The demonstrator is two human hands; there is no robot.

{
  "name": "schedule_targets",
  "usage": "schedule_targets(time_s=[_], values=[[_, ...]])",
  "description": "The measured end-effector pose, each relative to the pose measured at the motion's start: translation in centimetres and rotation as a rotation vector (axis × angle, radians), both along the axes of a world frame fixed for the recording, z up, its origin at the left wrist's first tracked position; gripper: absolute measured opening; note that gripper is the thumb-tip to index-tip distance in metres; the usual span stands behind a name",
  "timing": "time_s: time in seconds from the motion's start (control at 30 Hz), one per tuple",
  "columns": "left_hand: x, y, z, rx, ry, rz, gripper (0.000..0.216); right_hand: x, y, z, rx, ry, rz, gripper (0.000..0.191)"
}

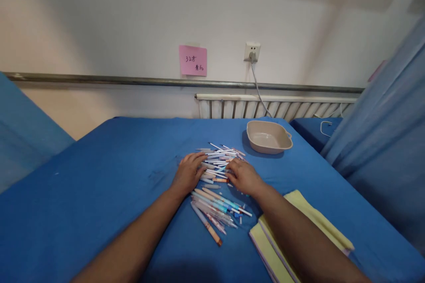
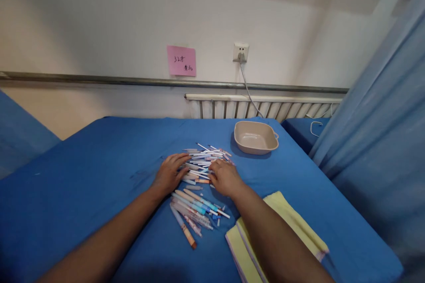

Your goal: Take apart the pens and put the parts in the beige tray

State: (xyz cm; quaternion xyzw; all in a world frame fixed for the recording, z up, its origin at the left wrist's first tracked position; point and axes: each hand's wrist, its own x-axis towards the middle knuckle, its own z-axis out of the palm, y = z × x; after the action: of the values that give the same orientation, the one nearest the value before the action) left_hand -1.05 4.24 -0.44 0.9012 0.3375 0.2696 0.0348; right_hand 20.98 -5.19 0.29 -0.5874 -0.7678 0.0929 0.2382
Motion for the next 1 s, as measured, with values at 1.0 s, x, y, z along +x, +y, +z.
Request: schedule_targets(time_s=[1.0], values=[[-0.8,-1.7,0.7,-0.102,-0.204,-0.132,0.02,-1.3,-1.7,2.0,-0.199,-0.255,0.134,0.017]])
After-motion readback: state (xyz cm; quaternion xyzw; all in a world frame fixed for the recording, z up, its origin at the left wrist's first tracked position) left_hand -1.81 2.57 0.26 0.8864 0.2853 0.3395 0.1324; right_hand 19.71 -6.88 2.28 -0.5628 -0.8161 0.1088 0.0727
